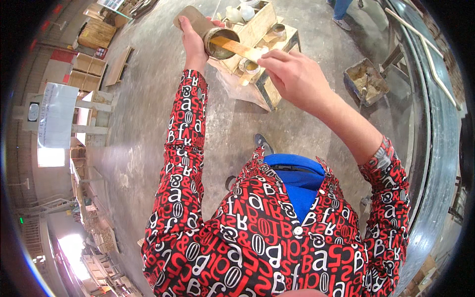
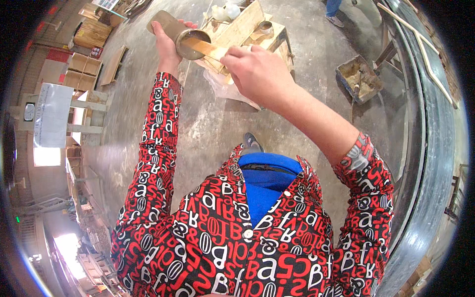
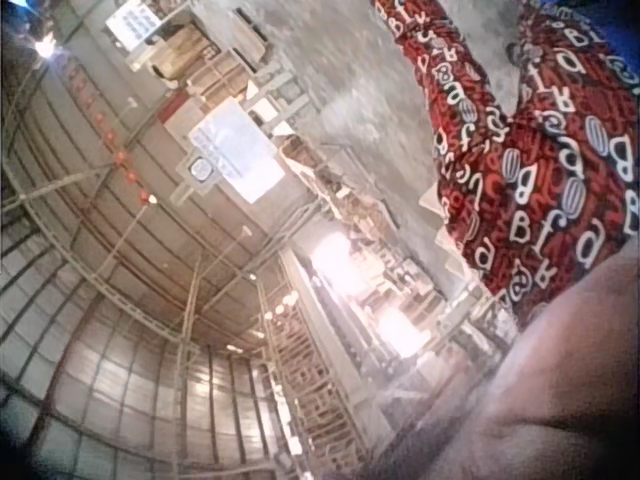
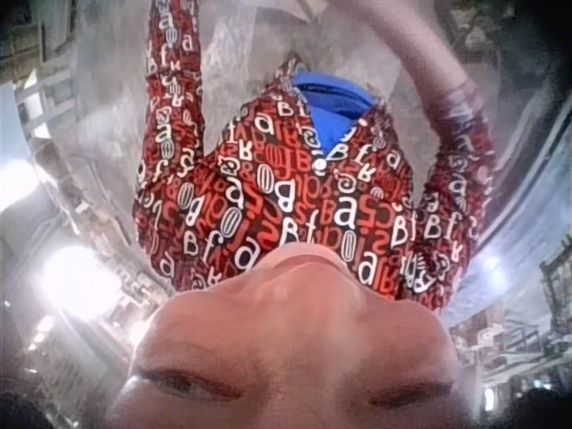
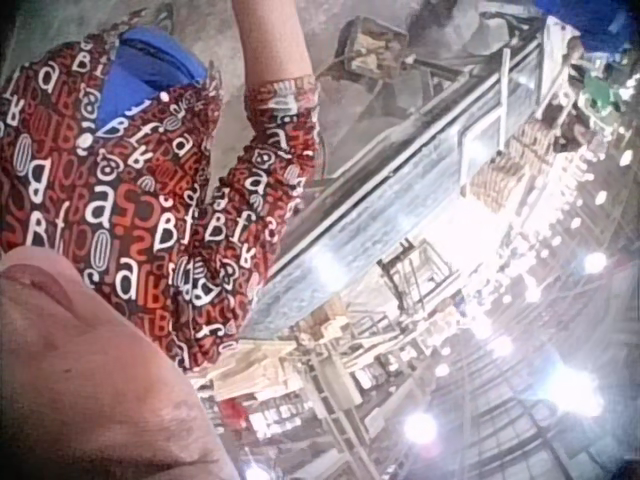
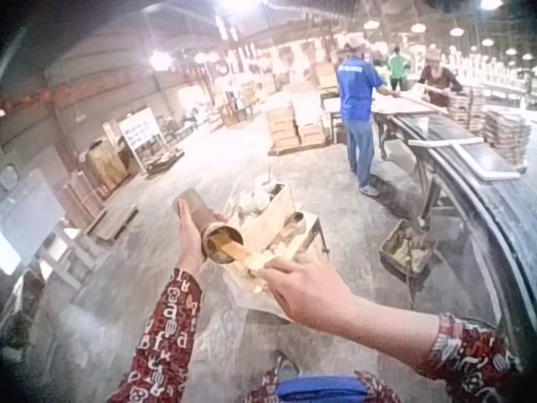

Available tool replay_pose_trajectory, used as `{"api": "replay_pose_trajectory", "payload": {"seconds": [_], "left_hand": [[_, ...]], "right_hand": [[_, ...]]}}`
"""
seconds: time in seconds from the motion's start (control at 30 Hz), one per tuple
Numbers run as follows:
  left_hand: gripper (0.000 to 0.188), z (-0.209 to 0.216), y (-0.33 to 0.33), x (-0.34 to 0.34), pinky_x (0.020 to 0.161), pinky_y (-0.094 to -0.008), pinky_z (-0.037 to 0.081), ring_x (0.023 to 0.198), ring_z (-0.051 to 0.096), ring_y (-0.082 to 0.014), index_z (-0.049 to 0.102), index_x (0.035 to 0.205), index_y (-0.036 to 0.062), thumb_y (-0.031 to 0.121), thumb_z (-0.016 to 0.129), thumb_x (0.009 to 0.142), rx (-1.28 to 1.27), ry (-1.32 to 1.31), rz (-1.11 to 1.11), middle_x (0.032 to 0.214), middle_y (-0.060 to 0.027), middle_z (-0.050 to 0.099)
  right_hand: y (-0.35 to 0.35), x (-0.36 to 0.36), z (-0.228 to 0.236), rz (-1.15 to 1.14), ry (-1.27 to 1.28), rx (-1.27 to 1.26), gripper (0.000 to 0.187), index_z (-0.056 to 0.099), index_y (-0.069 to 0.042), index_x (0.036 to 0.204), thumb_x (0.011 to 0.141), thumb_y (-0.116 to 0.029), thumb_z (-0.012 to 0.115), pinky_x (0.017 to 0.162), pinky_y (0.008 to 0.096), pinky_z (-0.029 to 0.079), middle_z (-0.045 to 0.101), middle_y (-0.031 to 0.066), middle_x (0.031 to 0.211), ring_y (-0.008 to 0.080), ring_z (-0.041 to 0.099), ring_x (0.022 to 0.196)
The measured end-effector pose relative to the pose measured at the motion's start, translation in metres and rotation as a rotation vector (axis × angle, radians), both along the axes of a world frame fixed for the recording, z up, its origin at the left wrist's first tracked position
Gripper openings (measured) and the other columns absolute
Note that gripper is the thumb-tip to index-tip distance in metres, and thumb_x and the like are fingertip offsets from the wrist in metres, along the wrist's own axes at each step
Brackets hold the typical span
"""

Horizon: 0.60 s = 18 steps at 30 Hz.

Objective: The person applies a yellowish liquid from a small container into holes on wooden chair frames using a thin stick. They repeatedly dip the stick into the container and fill each hole, then move to a different station to pour the remaining liquid into another container and clean the tools.

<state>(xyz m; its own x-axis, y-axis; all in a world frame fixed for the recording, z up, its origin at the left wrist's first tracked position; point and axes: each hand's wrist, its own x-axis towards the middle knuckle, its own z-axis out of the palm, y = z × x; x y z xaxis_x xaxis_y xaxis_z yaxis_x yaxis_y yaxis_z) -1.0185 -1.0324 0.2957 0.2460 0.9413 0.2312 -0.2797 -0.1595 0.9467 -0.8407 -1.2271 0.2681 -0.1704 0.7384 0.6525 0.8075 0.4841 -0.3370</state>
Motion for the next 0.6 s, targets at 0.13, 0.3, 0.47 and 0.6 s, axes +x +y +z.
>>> {"api": "replay_pose_trajectory", "payload": {"seconds": [0.13,0.3,0.47,0.6], "left_hand": [[0.071,-0.003,0.010,-0.013,0.078,-0.0446,0.050,0.083,0.061,-0.0355,0.045,0.098,-0.0030,0.061,0.016,0.090,-0.039,-0.012,0.024,0.084,-0.0215,0.059],[0.073,-0.006,0.013,-0.015,0.078,-0.0452,0.050,0.083,0.061,-0.0360,0.045,0.099,-0.0039,0.062,0.018,0.089,-0.029,0.062,0.034,0.087,-0.0220,0.059],[0.073,-0.001,0.015,-0.012,0.077,-0.0457,0.051,0.082,0.061,-0.0355,0.046,0.100,-0.0045,0.062,0.019,0.089,-0.007,0.083,0.036,0.088,-0.0216,0.059],[0.071,0.001,0.012,-0.018,0.076,-0.0450,0.051,0.083,0.061,-0.0350,0.046,0.100,-0.0048,0.060,0.019,0.090,0.034,0.106,0.063,0.088,-0.0221,0.060]], "right_hand": [[-0.002,-0.004,-0.002,0.021,-0.055,-0.035,0.014,0.060,-0.010,0.090,0.078,-0.013,0.055,0.064,0.0388,0.051,0.059,0.0043,0.090,0.0291,0.059,0.075],[0.003,0.003,0.010,0.003,0.006,0.031,0.014,0.060,-0.010,0.091,0.079,-0.013,0.053,0.063,0.0386,0.051,0.059,0.0048,0.090,0.0292,0.059,0.075],[0.018,-0.004,-0.002,-0.025,-0.002,0.036,0.015,0.060,-0.011,0.091,0.078,-0.013,0.054,0.062,0.0382,0.051,0.059,0.0044,0.088,0.0284,0.060,0.074],[0.005,-0.012,-0.013,0.037,-0.006,-0.008,0.014,0.061,-0.011,0.090,0.077,-0.013,0.055,0.062,0.0384,0.051,0.059,0.0042,0.085,0.0282,0.060,0.073]]}}
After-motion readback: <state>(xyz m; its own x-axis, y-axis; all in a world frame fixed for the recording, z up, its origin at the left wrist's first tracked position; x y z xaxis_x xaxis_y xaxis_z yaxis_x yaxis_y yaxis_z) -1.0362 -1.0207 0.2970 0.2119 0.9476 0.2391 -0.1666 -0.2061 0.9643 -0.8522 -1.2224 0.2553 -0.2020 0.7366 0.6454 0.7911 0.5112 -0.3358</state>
